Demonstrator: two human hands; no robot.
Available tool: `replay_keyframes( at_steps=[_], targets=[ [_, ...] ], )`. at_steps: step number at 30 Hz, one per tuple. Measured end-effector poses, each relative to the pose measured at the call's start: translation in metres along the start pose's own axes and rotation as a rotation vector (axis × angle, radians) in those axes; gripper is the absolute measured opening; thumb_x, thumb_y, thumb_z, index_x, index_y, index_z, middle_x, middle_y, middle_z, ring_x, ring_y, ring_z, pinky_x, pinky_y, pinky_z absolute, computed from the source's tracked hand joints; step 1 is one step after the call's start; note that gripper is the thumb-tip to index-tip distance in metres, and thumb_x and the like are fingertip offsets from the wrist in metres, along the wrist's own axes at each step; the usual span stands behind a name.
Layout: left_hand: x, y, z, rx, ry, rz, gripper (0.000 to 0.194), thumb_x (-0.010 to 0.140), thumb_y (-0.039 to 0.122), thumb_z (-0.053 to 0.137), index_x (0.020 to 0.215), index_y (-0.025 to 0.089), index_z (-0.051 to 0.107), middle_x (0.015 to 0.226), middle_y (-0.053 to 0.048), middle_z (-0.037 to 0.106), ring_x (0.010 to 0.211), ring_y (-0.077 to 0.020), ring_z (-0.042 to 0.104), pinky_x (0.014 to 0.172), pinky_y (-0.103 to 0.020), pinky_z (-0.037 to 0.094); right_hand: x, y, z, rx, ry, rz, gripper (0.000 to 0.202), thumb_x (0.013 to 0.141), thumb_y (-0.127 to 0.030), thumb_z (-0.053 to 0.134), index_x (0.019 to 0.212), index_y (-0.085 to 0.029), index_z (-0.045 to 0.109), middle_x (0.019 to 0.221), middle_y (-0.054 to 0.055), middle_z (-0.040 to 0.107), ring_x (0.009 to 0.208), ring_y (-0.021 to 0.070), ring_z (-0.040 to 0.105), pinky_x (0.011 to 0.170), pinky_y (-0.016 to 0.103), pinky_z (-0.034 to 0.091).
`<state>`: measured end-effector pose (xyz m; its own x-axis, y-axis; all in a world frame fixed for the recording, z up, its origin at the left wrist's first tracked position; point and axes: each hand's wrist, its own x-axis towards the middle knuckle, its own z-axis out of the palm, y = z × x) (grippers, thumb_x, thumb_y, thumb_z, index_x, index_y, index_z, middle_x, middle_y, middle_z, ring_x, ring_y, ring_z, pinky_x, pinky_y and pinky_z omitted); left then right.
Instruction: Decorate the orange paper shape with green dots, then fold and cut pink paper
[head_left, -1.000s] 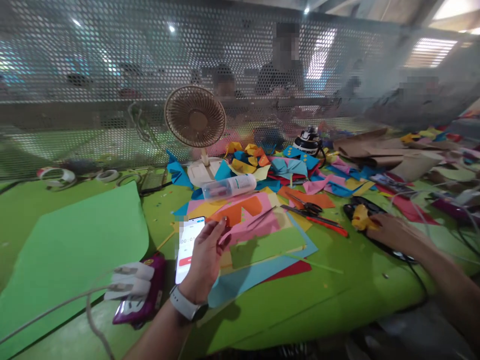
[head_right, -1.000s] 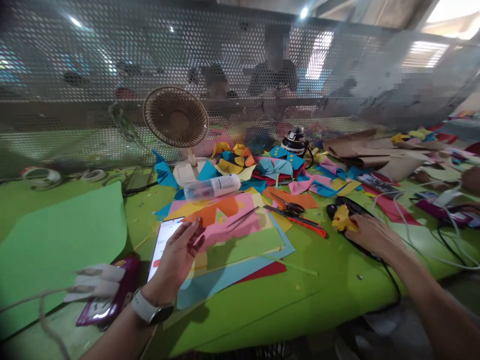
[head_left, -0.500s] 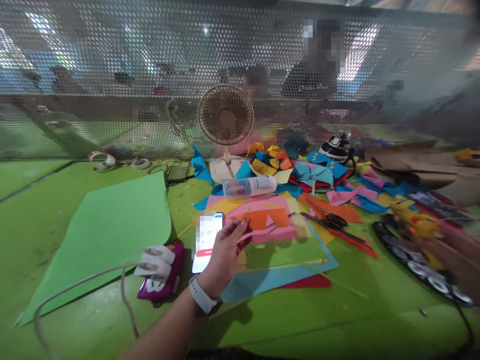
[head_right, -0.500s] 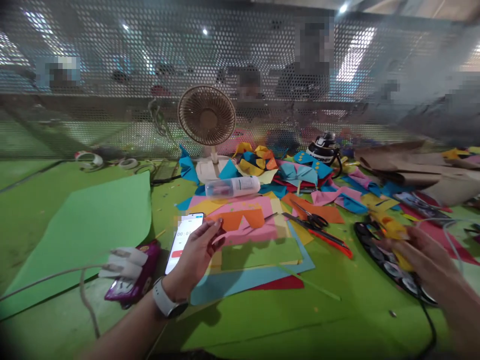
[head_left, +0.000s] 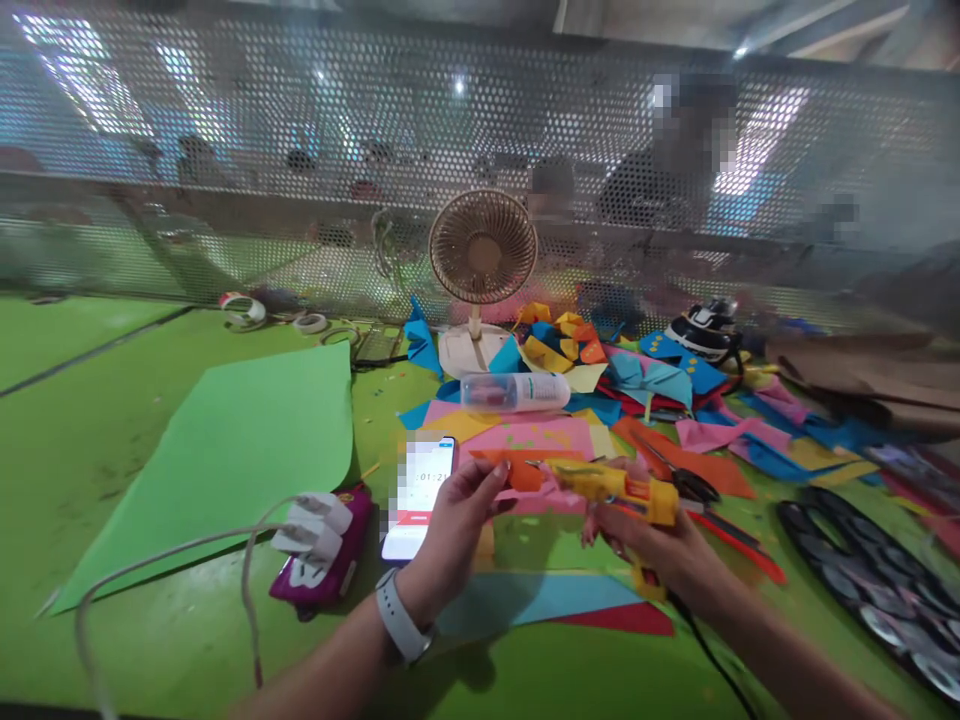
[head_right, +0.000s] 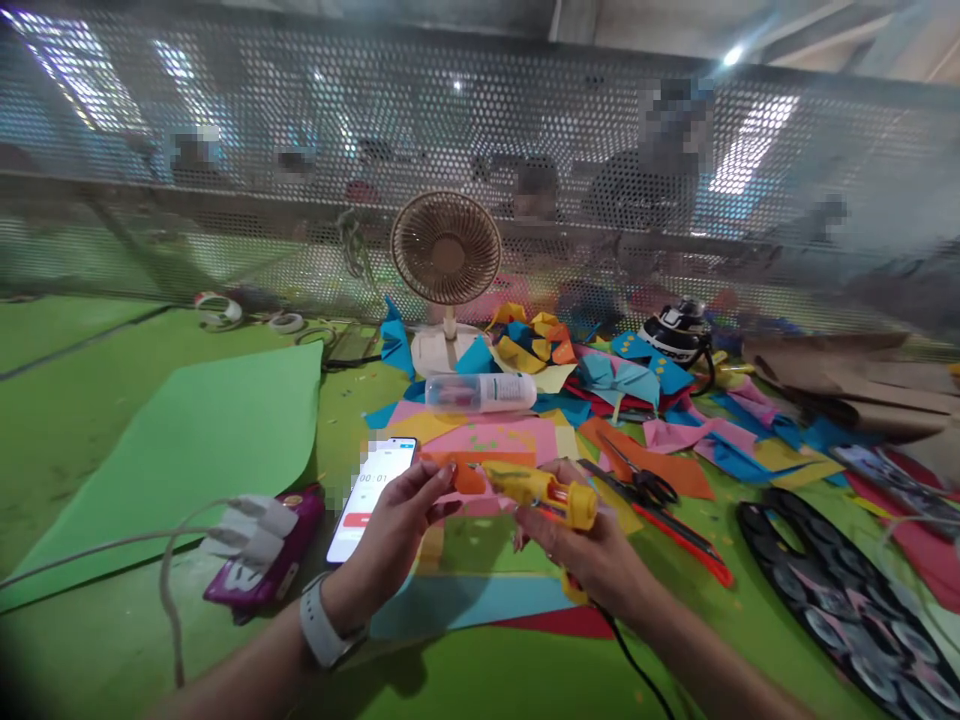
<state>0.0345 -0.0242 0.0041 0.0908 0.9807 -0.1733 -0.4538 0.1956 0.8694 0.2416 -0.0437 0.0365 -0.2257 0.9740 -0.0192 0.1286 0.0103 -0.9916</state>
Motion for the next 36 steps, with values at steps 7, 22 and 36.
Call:
replay_keyframes(
  at_steps=[7,22,36],
  targets=[
    [-0.002,0.000,0.004,0.052,0.002,-0.021,0.021,0.072,0.036,0.074,0.073,0.018,0.063,0.079,-0.001,0.063,0.075,-0.0143,0.059,0.072,-0.029,0.052,-0.007,0.002,0.008,0.110,0.074,0.044,0.051,0.076,-0.046,0.069,0.118,-0.025,0.047,0.071,-0.002,0.062,0.058,0.0143,0.057,0.051,0.025,0.045],
    [-0.007,0.002,0.009,0.061,0.005,0.008,0.018,0.072,0.032,0.075,0.072,0.017,0.065,0.076,-0.002,0.064,0.070,-0.0137,0.059,0.068,-0.027,0.051,-0.008,0.003,0.012,0.159,0.033,0.026,0.048,0.080,-0.043,0.065,0.121,-0.023,0.050,0.076,0.001,0.061,0.059,0.0130,0.056,0.055,0.026,0.048],
    [-0.008,0.003,0.010,0.060,-0.004,0.006,0.020,0.071,0.033,0.075,0.071,0.017,0.063,0.075,-0.002,0.064,0.069,-0.0134,0.059,0.068,-0.027,0.051,-0.009,0.002,0.014,0.100,0.045,0.044,0.046,0.079,-0.046,0.064,0.118,-0.022,0.055,0.064,-0.002,0.056,0.053,0.0124,0.051,0.050,0.025,0.049]
  ],
)
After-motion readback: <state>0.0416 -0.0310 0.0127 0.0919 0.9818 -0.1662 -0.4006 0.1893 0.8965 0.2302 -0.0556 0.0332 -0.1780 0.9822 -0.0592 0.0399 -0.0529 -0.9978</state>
